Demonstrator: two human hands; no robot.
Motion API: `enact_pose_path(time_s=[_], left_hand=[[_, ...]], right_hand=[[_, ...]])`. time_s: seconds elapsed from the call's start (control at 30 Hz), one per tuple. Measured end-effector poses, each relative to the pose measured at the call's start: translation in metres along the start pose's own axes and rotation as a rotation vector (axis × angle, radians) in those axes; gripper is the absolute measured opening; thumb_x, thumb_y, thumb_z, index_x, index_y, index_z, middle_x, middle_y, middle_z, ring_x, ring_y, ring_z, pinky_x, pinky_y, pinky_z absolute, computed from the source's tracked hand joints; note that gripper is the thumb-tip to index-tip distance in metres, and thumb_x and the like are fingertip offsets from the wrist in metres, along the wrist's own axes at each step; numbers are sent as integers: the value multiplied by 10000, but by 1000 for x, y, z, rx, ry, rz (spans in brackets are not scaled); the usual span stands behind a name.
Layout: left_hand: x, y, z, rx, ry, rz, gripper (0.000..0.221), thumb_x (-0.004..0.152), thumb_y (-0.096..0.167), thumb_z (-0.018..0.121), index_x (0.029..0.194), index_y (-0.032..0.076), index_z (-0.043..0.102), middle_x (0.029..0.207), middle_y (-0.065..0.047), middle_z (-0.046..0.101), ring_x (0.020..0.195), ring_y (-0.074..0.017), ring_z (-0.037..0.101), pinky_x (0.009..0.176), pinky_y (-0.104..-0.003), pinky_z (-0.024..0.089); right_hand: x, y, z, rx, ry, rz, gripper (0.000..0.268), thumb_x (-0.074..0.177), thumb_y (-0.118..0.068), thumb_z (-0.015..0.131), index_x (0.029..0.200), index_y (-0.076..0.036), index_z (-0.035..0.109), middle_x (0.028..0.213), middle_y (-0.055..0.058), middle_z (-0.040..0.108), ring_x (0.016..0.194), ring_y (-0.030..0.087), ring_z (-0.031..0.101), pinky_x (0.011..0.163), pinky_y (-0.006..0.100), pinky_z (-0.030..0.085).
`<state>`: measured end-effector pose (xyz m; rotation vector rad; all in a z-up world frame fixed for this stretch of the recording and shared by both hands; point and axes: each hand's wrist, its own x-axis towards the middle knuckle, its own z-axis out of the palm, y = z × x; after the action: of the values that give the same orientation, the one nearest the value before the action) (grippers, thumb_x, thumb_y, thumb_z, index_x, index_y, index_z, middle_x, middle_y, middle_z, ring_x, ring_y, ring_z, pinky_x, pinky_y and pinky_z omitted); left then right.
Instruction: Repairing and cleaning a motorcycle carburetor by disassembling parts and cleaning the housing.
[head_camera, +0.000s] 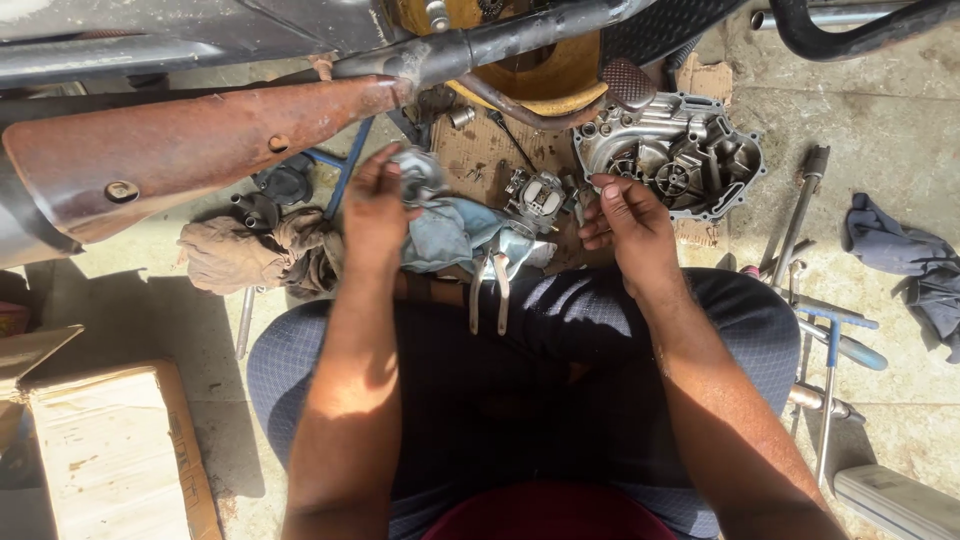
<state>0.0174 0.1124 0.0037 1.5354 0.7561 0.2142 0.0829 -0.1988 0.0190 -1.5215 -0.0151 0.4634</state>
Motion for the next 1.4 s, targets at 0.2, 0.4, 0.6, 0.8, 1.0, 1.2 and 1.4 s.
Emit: enact_pose_path(time_s=[0.2,0.4,0.6,0.8,1.0,1.2,1.4], left_hand=[[86,-59,-45,-107,266,-279,453,945,54,413,1295,124,693,1094,-145,721,727,-280,673,485,-388,491],[184,-212,-65,845,310,28,281,926,119,590,1108,100,803,1051,-201,762,981,-332,736,836,-424,594],[174,-169,-54,1031,96,-329,309,950,126,558,1201,54,722,1165,-194,744,1075,-327,734,896,-437,593],[157,-148,-46,860,289,-350,314,987,242,583,1217,69,711,1299,-189,676,1216,-341,649,977,-436,548],[151,-142,-44,827,290,-280,380,924,262,642,1283,138,658,1301,-155,666,1215,-334,633,986,-440,528],[171,-168,-44,806,286,-240,422,1005,364,568,1362,140,604,1345,-168,654,1264,-359,604,1039,-460,492],[170,-159,-41,759,283,-417,700,1040,493,541,1506,-7,390,1451,-246,586,1357,-365,565,1120,-447,458]], right_hand=[[13,-12,-13,-191,145,-12,292,1049,-235,620,1262,-38,651,916,33,688,761,111,676,655,252,578],[23,-11,-24,-307,158,40,265,1010,-163,646,1248,-47,666,980,49,727,780,113,695,646,235,573],[46,24,-13,-843,-90,40,466,941,-165,667,1398,-105,597,1241,128,729,1105,233,754,969,333,643],[54,3,23,-1194,-351,308,1255,764,-375,904,1628,-128,27,1669,202,130,1549,387,104,1256,507,196],[76,38,29,-1297,-349,248,1310,722,-475,914,1626,-73,56,1666,210,224,1547,407,219,1254,514,272],[77,42,34,-1324,-382,312,1318,753,-490,892,1623,-58,1,1682,217,143,1512,432,261,1221,526,321],[83,50,32,-1317,-334,311,1261,762,-396,904,1618,-63,40,1685,226,140,1501,426,287,1206,527,341]])
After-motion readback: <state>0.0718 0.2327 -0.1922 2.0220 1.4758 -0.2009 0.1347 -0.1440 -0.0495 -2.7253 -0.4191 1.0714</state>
